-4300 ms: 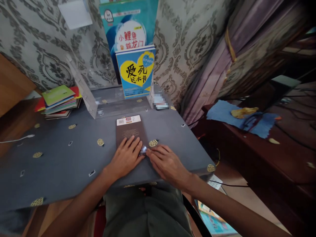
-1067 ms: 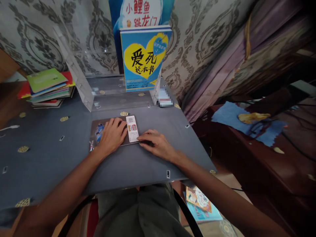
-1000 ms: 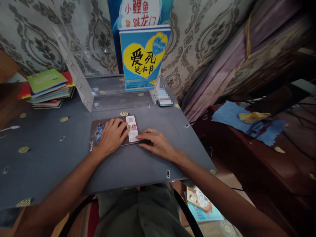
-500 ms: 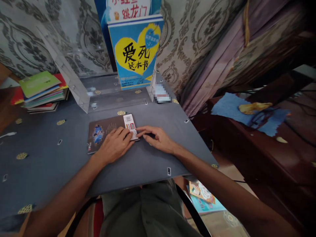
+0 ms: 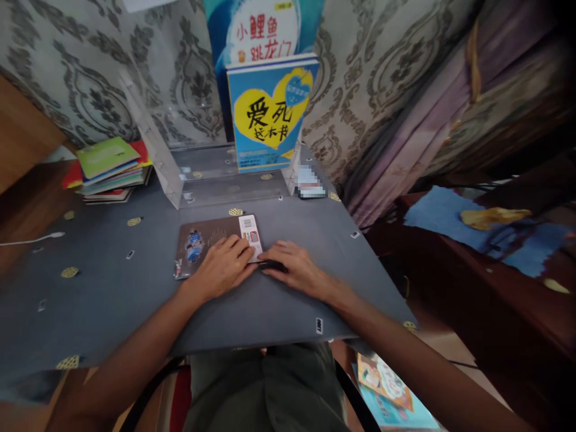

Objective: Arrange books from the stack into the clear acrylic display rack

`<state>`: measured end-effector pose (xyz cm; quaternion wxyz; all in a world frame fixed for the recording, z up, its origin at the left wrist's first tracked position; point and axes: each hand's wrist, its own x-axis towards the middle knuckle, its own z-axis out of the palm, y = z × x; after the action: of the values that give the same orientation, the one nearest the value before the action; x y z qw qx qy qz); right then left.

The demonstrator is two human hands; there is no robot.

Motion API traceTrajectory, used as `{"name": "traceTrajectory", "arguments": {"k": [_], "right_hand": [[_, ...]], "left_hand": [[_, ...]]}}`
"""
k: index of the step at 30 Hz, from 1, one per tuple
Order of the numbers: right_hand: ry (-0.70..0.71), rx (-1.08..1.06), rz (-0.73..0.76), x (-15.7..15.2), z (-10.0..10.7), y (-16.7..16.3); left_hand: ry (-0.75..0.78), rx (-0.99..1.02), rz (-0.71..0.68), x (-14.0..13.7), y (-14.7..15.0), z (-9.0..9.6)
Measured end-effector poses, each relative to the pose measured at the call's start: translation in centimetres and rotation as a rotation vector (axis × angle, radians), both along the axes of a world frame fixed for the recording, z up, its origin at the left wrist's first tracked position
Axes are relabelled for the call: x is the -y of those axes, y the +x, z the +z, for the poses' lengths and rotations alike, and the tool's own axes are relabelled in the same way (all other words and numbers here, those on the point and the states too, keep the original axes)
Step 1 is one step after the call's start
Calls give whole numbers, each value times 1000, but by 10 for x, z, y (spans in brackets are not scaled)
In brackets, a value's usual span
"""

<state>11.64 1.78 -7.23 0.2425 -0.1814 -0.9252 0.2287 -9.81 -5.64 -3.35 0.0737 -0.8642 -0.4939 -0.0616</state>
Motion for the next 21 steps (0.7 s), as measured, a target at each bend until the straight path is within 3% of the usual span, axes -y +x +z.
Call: {"name": "traceTrajectory", "arguments": {"k": [5, 10, 13, 21], "right_hand": [[173, 46, 24, 1, 0, -3], [253, 65, 22, -1, 3, -3], [268, 92, -29, -10, 3, -3], [311, 180, -156, -55, 9, -28]], "left_hand": [[-85, 173, 31, -5, -23, -1], [-88, 162, 366, -13, -82, -10], [-121, 191, 419, -8, -105, -10], [-126, 19, 585, 19, -76, 16]]}}
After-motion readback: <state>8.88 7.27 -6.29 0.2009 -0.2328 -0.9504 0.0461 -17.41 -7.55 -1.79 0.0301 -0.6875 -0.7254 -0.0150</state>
